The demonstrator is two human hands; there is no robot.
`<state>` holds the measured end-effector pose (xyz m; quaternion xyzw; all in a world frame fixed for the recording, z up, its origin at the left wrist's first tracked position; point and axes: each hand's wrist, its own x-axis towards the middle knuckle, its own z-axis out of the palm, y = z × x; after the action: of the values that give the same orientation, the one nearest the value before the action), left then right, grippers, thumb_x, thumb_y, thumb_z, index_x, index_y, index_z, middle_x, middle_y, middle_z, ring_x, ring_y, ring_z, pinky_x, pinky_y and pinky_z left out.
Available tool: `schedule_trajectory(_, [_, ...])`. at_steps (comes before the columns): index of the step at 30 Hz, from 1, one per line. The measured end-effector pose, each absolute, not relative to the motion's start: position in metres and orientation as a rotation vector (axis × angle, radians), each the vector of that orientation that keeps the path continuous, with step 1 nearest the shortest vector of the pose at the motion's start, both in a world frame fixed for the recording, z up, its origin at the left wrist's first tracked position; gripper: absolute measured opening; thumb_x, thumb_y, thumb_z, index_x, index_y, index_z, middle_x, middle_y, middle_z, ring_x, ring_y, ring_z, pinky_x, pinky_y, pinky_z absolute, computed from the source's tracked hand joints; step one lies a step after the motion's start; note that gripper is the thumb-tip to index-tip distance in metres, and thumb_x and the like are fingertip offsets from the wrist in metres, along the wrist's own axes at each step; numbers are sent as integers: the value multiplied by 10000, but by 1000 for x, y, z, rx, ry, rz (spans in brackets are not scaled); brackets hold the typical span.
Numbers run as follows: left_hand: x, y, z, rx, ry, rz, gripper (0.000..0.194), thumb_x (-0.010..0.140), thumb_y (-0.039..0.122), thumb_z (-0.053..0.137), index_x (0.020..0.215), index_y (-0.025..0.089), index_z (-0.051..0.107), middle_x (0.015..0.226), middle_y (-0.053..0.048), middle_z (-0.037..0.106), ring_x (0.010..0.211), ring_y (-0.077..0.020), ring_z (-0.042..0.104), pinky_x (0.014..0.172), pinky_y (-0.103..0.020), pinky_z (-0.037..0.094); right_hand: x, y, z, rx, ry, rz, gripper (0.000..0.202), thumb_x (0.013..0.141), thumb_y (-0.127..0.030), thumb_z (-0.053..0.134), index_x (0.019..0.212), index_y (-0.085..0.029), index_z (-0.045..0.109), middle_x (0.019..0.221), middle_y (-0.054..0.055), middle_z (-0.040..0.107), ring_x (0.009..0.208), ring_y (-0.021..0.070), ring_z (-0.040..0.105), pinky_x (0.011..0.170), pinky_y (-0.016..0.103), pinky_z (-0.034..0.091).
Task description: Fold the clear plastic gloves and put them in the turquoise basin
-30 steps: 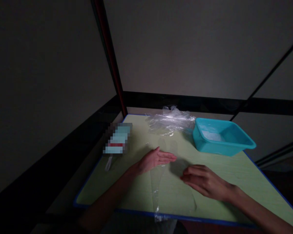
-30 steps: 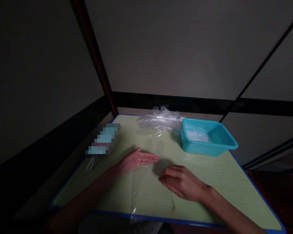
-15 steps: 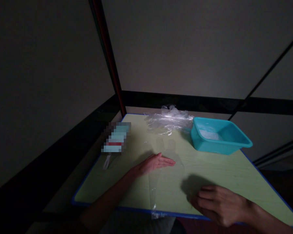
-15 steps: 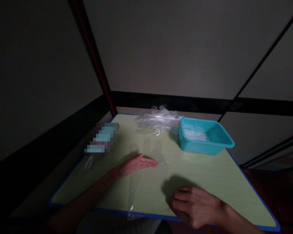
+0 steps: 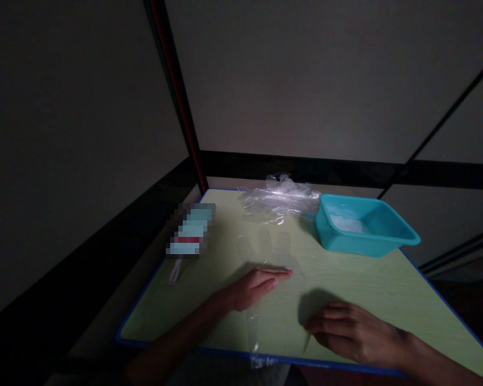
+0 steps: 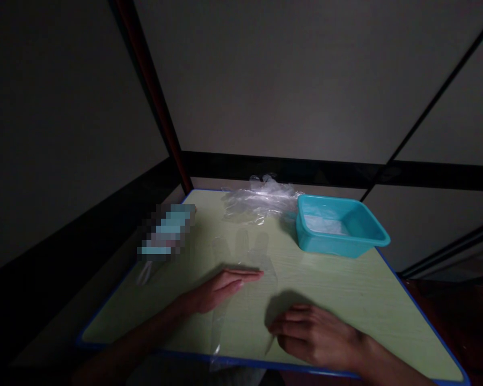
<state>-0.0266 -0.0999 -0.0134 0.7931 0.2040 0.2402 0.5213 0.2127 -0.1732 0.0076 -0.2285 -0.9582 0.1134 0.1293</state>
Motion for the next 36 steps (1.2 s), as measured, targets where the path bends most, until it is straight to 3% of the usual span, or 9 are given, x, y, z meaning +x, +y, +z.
schedule_trajectory(3, [-28, -101, -11, 1989, 443, 530, 383, 889, 292, 299, 1227, 171, 434, 1276, -59, 439, 1194, -162, 367, 1012, -341, 250, 212, -170, 14, -638, -2800, 465, 248, 860, -124, 363, 996, -185, 561, 1044, 45, 617, 941, 150, 555, 780, 291, 472])
schedule_trajectory(7, [-29, -101, -11, 2043, 420, 484, 396, 892, 272, 288, 1271, 185, 365, 1317, -54, 382, 1227, -159, 311, 1020, -343, 227, 211, -162, 24, -766, -2654, 639, 226, 859, -148, 385, 1025, -192, 531, 1069, 73, 599, 988, 145, 539, 835, 287, 448])
schedule_trajectory(11, [-28, -100, -10, 1999, 414, 482, 398, 894, 279, 286, 1263, 164, 383, 1310, -67, 395, 1213, -167, 334, 1013, -324, 228, 206, -149, 31, -902, -2483, 750, 192, 867, -191, 395, 1011, -199, 523, 989, 66, 621, 931, 138, 564, 800, 256, 452])
schedule_trajectory(18, [-29, -99, -8, 1711, 485, 453, 417, 895, 353, 264, 1244, 183, 415, 1260, -22, 461, 1152, -200, 402, 996, -350, 236, 195, -121, 37, -1021, -2197, 890, 177, 872, -275, 386, 819, -175, 521, 749, 34, 590, 694, 130, 556, 621, 229, 443])
schedule_trajectory(24, [-21, -87, -17, 1233, 343, 562, 582, 830, 506, 335, 1263, 121, 379, 1305, -67, 399, 1223, -257, 295, 1007, -373, 189, 185, -97, 31, -990, -1872, 1225, 162, 853, -327, 425, 807, -175, 457, 707, 26, 594, 682, 136, 568, 617, 246, 435])
schedule_trajectory(29, [-17, -73, -24, 874, 320, 568, 580, 778, 542, 384, 1174, 126, 464, 1186, -87, 522, 1145, -234, 418, 969, -341, 257, 176, -73, 17, -969, -1648, 1408, 180, 814, -355, 473, 784, -181, 440, 622, 0, 590, 597, 134, 577, 561, 252, 443])
schedule_trajectory(32, [-21, -65, -22, 759, 383, 511, 522, 817, 503, 324, 1114, 110, 498, 1079, -103, 587, 1048, -213, 507, 908, -328, 321, 174, -60, 7, -1023, -1585, 1346, 177, 777, -349, 510, 758, -180, 461, 560, -32, 548, 518, 114, 534, 516, 234, 423])
schedule_trajectory(36, [-24, -57, -19, 641, 454, 435, 531, 841, 491, 274, 1101, 83, 491, 977, -126, 619, 945, -207, 566, 843, -314, 366, 175, -48, -8, -1035, -1540, 1273, 157, 745, -321, 534, 744, -180, 463, 607, -31, 544, 571, 104, 523, 551, 222, 402])
